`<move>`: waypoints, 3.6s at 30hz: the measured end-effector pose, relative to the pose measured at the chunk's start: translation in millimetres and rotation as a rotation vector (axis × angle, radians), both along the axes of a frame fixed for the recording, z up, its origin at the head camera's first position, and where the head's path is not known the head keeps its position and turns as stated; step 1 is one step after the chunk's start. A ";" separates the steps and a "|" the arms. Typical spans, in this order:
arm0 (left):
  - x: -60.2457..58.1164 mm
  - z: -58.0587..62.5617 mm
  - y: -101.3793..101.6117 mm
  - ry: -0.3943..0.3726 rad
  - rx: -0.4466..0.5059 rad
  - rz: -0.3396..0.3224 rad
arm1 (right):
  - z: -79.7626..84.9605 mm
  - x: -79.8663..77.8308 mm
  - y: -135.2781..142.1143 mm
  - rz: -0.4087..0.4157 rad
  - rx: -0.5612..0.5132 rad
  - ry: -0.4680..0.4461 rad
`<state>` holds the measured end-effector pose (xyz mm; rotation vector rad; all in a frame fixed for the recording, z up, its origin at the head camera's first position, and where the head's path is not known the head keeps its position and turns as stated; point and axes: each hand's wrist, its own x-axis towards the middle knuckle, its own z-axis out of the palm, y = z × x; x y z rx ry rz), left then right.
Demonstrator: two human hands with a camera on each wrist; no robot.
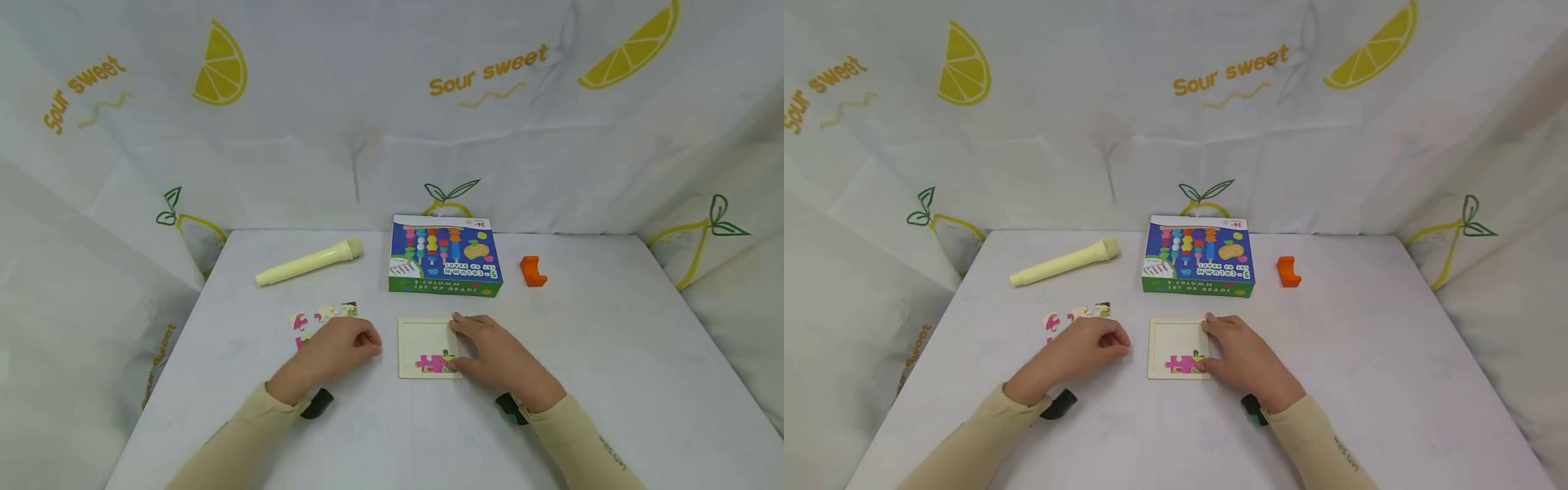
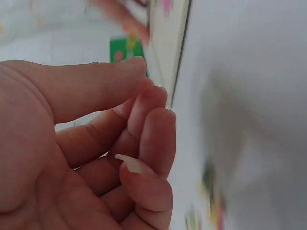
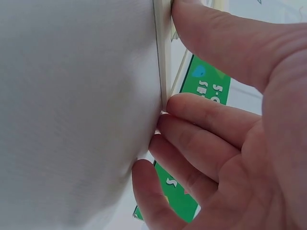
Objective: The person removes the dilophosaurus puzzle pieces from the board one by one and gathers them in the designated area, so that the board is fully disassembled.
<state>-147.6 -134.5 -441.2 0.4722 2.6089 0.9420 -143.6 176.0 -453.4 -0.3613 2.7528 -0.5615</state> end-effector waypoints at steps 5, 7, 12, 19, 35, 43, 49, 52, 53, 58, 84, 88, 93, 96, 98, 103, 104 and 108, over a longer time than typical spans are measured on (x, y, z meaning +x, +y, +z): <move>0.5 -9.7 58.2 0.000 -0.077 -0.131 | -0.5 0.4 1.4 -0.010 -0.017 -0.016; -0.1 -10.3 71.3 0.006 -0.121 -0.136 | -1.0 0.7 2.2 -0.009 -0.027 -0.015; -2.8 -4.7 84.5 0.013 -0.183 -0.121 | -2.0 2.1 3.5 -0.001 -0.040 0.001; -4.0 -3.9 87.3 -0.015 -0.176 -0.129 | -3.4 2.2 3.4 0.007 -0.023 0.008; -2.0 -6.3 90.9 0.001 -0.173 -0.135 | -4.1 2.5 4.7 0.011 -0.016 0.016; -1.5 -8.1 91.2 -0.002 -0.124 -0.124 | -4.9 2.9 6.2 0.026 -0.036 0.032; -2.1 -8.3 90.6 -0.025 -0.104 -0.111 | -4.6 3.1 5.5 0.027 -0.037 0.035; -2.4 -7.5 89.6 -0.025 -0.101 -0.110 | -3.6 2.7 4.1 0.024 -0.037 0.031; -2.4 -7.4 89.3 -0.021 -0.098 -0.112 | -3.4 2.6 3.8 0.024 -0.034 0.030; -3.0 -8.6 88.5 -0.017 -0.076 -0.117 | -2.5 3.3 3.1 0.025 -0.018 0.027; -3.2 5.1 12.7 -0.034 0.013 0.008 | 0.0 3.1 2.6 0.040 0.004 0.011; 2.8 5.0 -17.0 -0.037 -0.005 0.069 | -0.8 2.1 3.5 0.046 0.007 0.017; 10.8 7.2 -45.6 -0.056 -0.033 0.126 | -1.9 1.4 4.6 0.038 0.011 0.008; 14.4 5.7 -55.7 -0.057 -0.054 0.136 | -2.3 1.3 4.9 0.038 0.014 0.007; 16.2 3.8 -59.5 -0.056 -0.065 0.135 | -2.4 1.3 4.8 0.041 0.014 0.008; 18.0 -0.6 -60.9 -0.061 -0.073 0.146 | -3.0 1.7 4.9 0.040 0.019 0.004; 17.9 -1.2 -60.5 -0.062 -0.071 0.149 | -3.2 1.7 5.0 0.039 0.020 0.003; 17.2 -1.9 -58.5 -0.055 -0.069 0.155 | -3.7 1.7 5.7 0.039 0.013 0.007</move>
